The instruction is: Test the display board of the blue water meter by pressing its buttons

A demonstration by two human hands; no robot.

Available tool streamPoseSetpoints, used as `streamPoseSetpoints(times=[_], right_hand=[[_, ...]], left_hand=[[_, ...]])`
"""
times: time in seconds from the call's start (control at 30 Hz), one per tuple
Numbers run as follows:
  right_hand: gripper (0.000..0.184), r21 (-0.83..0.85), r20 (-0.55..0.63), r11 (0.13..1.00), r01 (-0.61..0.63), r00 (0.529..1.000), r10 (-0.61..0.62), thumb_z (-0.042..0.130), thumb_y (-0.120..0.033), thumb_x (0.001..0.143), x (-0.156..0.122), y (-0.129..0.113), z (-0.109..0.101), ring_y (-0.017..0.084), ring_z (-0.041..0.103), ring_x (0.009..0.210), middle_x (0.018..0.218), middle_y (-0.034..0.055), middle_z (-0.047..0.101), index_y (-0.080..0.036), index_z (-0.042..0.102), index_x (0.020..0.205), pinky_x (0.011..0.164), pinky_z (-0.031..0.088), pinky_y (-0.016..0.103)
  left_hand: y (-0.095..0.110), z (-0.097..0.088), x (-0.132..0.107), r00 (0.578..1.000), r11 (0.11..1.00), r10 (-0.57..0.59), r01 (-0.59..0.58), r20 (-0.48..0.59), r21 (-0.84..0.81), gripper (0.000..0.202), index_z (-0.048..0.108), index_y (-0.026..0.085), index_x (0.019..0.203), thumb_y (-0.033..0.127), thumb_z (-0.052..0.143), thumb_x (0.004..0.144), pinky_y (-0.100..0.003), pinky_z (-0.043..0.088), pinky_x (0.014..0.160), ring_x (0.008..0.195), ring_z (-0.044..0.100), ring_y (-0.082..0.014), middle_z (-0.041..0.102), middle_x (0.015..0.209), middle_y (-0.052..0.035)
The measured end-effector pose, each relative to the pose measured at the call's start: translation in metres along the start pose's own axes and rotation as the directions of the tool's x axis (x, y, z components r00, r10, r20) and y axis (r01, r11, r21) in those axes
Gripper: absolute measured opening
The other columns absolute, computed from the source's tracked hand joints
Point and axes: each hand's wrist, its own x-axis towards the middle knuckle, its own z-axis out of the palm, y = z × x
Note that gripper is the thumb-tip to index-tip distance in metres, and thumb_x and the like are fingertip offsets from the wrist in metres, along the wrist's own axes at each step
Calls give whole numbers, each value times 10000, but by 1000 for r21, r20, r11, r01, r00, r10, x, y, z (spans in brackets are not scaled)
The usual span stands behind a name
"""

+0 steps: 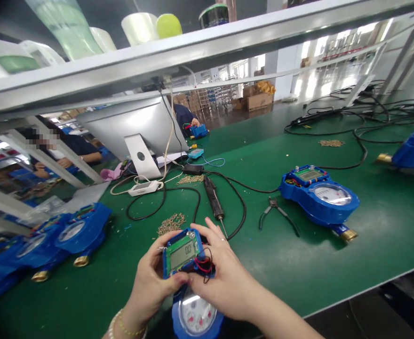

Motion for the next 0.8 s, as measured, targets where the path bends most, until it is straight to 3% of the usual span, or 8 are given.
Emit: streamPoseSetpoints(times=[0.1,0.27,0.53,0.67,0.8], right_hand=[[267,60,4,998,-15,1000,14,664,-318,789,0,0,0,305,118,1448,1494,40,351,-270,701,1048,1151,151,581],[234,59,-19,998,36,999,-35,641,-271,805,-2,6,2,293,140,1446,1459,61,397,-252,686,1034,1152,158,571],[458,43,20,998,43,999,-43,623,-195,791,-5,13,0,260,70,1460,1488,53,342,-260,565,1241,1167,157,532],[324,22,-15,999,34,999,-33,652,-278,803,-4,10,3,267,80,1458,1489,38,346,-258,626,1125,1173,136,531],[323,51,-9,999,9,1000,-9,680,-358,795,-2,7,3,279,98,1455,1502,43,336,-260,650,1100,1170,136,532]], left_hand=[[-2,-1,-2,999,999,-36,36,13,-5,653,589,208,1167,225,874,579,-248,541,870,1002,659,-232,676,1110,-84],[-4,-3,-5,996,996,-75,77,49,-40,694,566,208,1194,262,883,579,-301,534,890,1023,646,-264,657,1151,-107],[-4,-3,-5,994,995,-94,95,51,-16,736,576,226,1191,309,905,538,-345,504,950,1071,619,-287,630,1195,-102],[-4,-2,-4,994,996,-90,91,54,-14,729,571,240,1200,325,898,553,-313,511,922,1061,620,-272,637,1176,-88],[-5,-3,-4,996,998,-67,67,59,4,712,568,255,1203,337,888,572,-313,503,922,1059,616,-270,639,1163,-81]])
